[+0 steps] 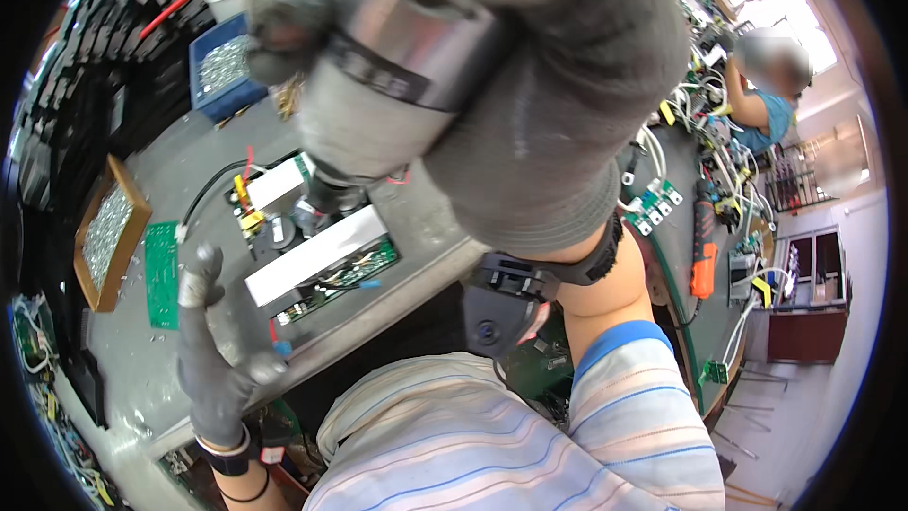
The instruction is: Assemble and screw components onto an electronic circuit board and power supply unit.
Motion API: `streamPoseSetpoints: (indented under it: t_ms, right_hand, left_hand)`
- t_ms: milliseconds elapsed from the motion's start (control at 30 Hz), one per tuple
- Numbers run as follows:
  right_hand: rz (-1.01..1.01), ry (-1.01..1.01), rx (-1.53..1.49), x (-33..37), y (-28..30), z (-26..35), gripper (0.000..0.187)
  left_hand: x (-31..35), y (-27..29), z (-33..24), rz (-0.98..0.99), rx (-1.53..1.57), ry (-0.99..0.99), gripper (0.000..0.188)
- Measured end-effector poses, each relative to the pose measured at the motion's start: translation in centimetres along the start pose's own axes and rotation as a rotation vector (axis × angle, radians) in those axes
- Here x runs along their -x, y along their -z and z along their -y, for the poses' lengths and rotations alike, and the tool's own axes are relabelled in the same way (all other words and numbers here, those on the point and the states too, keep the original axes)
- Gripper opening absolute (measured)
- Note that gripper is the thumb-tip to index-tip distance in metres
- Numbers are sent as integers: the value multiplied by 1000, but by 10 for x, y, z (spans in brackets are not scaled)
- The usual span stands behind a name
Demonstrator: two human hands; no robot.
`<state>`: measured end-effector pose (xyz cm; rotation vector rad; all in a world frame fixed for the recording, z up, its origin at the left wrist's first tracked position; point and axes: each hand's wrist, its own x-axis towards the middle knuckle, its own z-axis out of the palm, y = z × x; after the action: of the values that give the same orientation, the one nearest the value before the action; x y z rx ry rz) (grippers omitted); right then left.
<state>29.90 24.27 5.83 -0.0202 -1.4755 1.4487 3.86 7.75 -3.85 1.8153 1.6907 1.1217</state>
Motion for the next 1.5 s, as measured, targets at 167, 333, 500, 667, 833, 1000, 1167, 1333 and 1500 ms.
streamPoseSetpoints:
  t_ms: [167, 333, 500, 667, 833, 1000, 1167, 1333, 1500]
  right_hand:
    - [-114, -184, 111, 28, -17, 8, 63]
    - [-397, -186, 53, 56, -41, -8, 66]
    - [-433, -373, 66, 60, -46, -8, 64]
    - [-441, -382, 24, 69, -44, -13, 63]
    - [-213, -247, -202, 78, -36, -26, 49]
    - [-250, -238, -124, 83, -37, -25, 55]
    - [-249, -180, 12, 87, -46, -32, 54]
    - [-288, -207, 243, 84, -60, -30, 53]
    - [-152, -330, 466, 80, -60, -23, 51]
  left_hand:
    - [16, -39, 15, 22, -245, -66, 99]
    - [15, -56, 22, -82, -79, -97, 85]
    - [16, -60, 16, -163, -72, -105, 69]
    - [17, -63, 15, -187, -135, -116, 69]
    - [18, -63, 15, -174, -123, -101, 70]
    - [16, -62, 15, -144, -138, -89, 81]
    - [17, -62, 17, -227, -137, -169, 71]
    - [20, -61, 21, -141, -207, -127, 72]
    - [18, -63, 22, -160, -188, -112, 72]
